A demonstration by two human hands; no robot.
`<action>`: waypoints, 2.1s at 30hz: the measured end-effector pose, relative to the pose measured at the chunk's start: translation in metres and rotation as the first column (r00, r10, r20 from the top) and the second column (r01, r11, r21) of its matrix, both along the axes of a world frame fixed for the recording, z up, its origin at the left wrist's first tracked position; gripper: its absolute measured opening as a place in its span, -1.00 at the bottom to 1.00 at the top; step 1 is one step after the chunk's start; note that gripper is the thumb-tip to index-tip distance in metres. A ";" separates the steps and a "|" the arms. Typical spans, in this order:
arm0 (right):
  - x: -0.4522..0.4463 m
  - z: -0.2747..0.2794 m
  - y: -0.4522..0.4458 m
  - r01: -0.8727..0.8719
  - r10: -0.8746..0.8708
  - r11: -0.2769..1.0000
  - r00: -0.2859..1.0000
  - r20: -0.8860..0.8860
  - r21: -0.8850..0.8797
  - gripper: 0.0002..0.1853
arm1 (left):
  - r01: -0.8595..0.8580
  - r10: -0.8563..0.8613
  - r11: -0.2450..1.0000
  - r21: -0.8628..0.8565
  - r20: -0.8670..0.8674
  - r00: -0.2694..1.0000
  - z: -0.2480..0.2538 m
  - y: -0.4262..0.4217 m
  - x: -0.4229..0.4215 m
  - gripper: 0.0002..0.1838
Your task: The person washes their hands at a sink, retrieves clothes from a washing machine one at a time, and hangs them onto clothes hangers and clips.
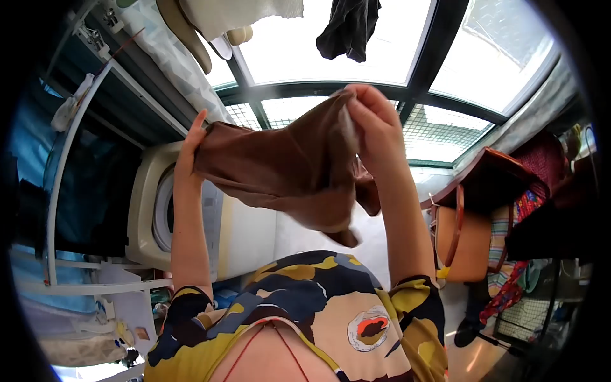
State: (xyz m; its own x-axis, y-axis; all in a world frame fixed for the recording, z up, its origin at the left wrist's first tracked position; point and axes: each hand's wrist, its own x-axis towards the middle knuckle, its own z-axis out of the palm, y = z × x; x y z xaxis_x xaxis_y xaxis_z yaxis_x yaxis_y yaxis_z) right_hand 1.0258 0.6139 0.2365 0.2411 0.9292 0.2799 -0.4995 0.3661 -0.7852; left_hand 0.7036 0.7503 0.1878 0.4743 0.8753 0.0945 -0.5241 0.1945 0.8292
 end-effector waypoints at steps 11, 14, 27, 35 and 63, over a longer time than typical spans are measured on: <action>-0.050 0.005 0.000 0.044 -0.030 0.995 0.989 -0.143 0.090 -0.80 | 0.149 -0.156 0.819 -0.554 0.034 0.987 -0.249 -0.054 0.093 -0.24; -0.065 -0.010 0.006 0.106 -0.106 0.994 0.994 -0.037 0.009 -0.81 | 0.307 -0.370 0.680 -0.666 0.050 0.928 -0.199 -0.097 0.103 -0.12; -0.043 0.000 -0.032 0.269 -0.330 0.911 0.930 0.163 0.313 -0.87 | 0.133 -0.124 0.990 -0.055 0.135 0.983 -0.046 -0.047 0.043 -0.11; -0.022 -0.034 -0.038 0.502 -0.441 0.864 0.793 0.420 -0.040 -0.88 | 0.034 -0.009 0.999 -0.040 0.511 0.860 0.034 -0.044 0.007 -0.16; -0.037 -0.004 -0.039 -0.211 0.268 0.963 0.821 0.505 -0.168 -0.88 | 0.247 -0.258 0.966 0.075 0.306 0.916 0.054 -0.045 0.032 -0.35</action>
